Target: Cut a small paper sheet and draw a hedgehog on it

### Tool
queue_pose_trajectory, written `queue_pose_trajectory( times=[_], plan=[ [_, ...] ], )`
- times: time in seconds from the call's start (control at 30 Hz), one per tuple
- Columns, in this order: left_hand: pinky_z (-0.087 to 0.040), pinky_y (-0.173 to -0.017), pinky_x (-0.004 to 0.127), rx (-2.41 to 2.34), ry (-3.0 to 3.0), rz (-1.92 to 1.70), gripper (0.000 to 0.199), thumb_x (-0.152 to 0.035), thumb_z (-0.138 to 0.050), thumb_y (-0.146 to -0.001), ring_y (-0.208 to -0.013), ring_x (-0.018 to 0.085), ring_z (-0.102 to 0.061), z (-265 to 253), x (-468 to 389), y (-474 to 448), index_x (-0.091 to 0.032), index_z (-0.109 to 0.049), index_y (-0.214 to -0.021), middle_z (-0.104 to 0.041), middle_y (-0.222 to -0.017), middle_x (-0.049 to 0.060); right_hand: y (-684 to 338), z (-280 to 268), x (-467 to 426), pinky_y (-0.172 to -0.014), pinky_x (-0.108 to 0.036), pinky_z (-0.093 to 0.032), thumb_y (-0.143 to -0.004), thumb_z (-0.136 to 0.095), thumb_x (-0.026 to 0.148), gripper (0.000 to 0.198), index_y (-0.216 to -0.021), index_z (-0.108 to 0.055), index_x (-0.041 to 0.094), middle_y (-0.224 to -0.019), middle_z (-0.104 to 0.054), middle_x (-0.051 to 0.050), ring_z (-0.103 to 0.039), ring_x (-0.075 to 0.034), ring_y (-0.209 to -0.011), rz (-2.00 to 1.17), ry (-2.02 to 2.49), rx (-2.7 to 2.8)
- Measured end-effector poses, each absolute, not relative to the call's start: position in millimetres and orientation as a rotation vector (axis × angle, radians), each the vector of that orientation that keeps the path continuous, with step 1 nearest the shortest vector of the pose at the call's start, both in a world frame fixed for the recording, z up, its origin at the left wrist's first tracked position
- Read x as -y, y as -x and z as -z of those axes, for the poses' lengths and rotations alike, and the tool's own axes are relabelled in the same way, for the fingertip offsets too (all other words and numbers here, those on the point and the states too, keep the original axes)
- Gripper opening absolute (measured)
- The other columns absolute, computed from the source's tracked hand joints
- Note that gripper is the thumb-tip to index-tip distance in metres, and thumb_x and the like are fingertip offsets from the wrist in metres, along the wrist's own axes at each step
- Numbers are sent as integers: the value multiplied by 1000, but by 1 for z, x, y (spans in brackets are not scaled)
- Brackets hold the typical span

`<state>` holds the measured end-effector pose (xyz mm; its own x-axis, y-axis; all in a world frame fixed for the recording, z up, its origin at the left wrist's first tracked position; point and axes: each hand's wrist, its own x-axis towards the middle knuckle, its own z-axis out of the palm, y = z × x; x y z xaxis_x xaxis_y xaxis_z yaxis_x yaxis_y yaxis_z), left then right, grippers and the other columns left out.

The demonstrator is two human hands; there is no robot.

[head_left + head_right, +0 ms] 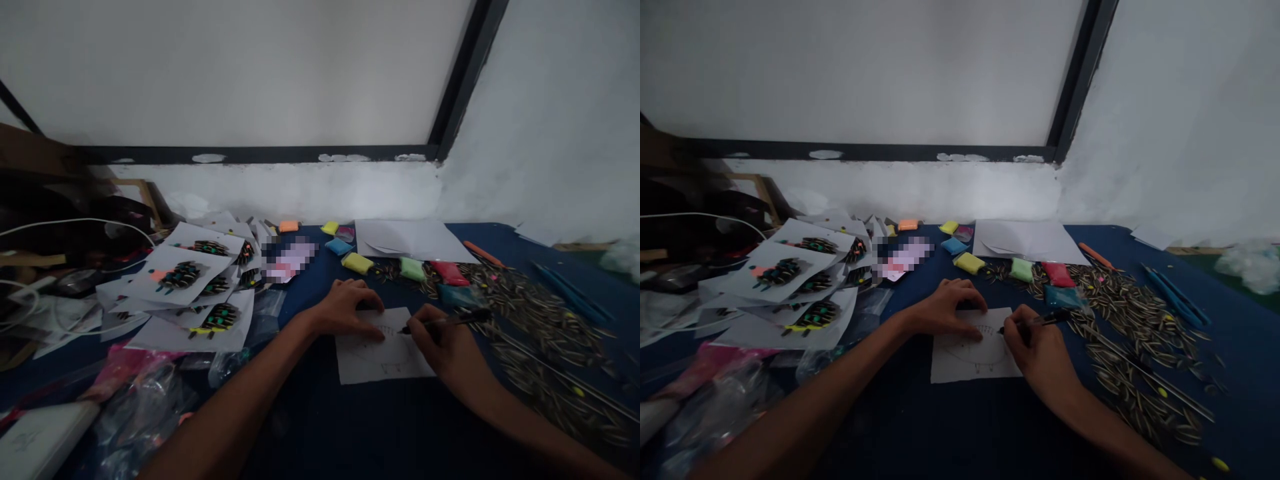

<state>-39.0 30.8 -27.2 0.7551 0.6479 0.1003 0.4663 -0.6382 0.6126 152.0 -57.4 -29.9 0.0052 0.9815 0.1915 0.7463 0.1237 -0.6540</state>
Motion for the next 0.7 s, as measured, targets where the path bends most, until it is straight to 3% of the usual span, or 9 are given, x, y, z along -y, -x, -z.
queue_pose_trajectory(
  times=[0.7],
  plan=[
    [-29,-89,36,-846,-2386,-428,42,-48,-77,-63,-98,22,-51,29,-31,38,-25,-67,-97,-56,-98,2,-150,28,56,-42,-25,-32,-85,-40,38,26,-65,-46,23,-50,-46,4,-48,-13,-43,-484,1663,1826]
  ],
)
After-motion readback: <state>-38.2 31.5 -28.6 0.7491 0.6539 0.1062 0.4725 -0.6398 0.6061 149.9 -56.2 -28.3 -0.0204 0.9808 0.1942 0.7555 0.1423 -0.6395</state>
